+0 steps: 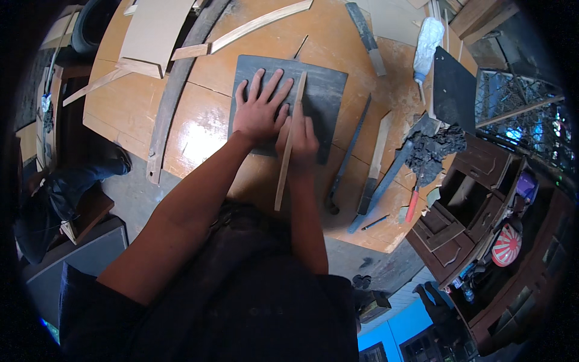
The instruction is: Cutting, filing, and sanding wood pieces to assemble a frame.
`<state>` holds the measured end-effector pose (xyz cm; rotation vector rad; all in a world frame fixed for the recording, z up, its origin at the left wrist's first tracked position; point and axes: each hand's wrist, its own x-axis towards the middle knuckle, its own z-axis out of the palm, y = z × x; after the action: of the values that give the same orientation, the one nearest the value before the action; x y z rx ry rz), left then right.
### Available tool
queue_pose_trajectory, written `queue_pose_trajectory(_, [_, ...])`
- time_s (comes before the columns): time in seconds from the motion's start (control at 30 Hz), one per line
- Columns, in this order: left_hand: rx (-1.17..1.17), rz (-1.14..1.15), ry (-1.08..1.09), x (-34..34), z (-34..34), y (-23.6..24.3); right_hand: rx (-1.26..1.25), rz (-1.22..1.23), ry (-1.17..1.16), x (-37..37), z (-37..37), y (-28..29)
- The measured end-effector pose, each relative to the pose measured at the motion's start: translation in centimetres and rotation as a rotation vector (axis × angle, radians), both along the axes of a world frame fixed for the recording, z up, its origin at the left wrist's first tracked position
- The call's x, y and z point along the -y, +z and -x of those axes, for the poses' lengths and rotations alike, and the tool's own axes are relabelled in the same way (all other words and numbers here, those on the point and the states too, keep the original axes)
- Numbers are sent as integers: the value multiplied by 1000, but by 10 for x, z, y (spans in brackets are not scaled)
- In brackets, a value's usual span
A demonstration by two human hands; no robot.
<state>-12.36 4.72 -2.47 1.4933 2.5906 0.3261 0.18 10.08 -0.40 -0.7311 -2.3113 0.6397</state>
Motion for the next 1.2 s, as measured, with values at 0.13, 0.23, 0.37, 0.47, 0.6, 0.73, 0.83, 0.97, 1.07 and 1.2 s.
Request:
queue_pose_trajectory(0.13, [8, 18, 17, 4, 4, 5, 22, 27, -4, 29, -26, 6])
queue_pose_trajectory(0.23, [15, 34, 13, 1, 0, 8, 87, 81, -7, 49, -57, 1])
queue_pose_trajectory(0.37, [17, 25, 4, 1, 0, 4, 3, -30, 7, 1, -5, -5])
queue_pose_trajectory(0.47, [31, 10, -11, 1, 1, 2, 3, -71, 6, -3, 3, -4])
queue_pose_trajectory(0.6, [6, 28, 24, 1, 4, 6, 119, 56, -15, 49, -51, 0])
queue_pose_trajectory(0.73, [8, 31, 0, -2, -2, 9, 21, -13, 8, 22, -39, -2])
queue_pose_trajectory(0.83, [-8, 22, 2, -1, 2, 2, 6, 17, -4, -10, 4, 6])
queue_pose_trajectory(0.97, [-14, 23, 14, 3, 3, 2, 128, 63, 7, 28, -36, 10])
queue_pose_trajectory(1.07, [20, 14, 8, 2, -2, 7, 86, 68, 33, 55, -68, 15])
queue_pose_trajectory(1.2, [2, -17, 5, -1, 1, 1, 13, 45, 39, 3, -12, 1])
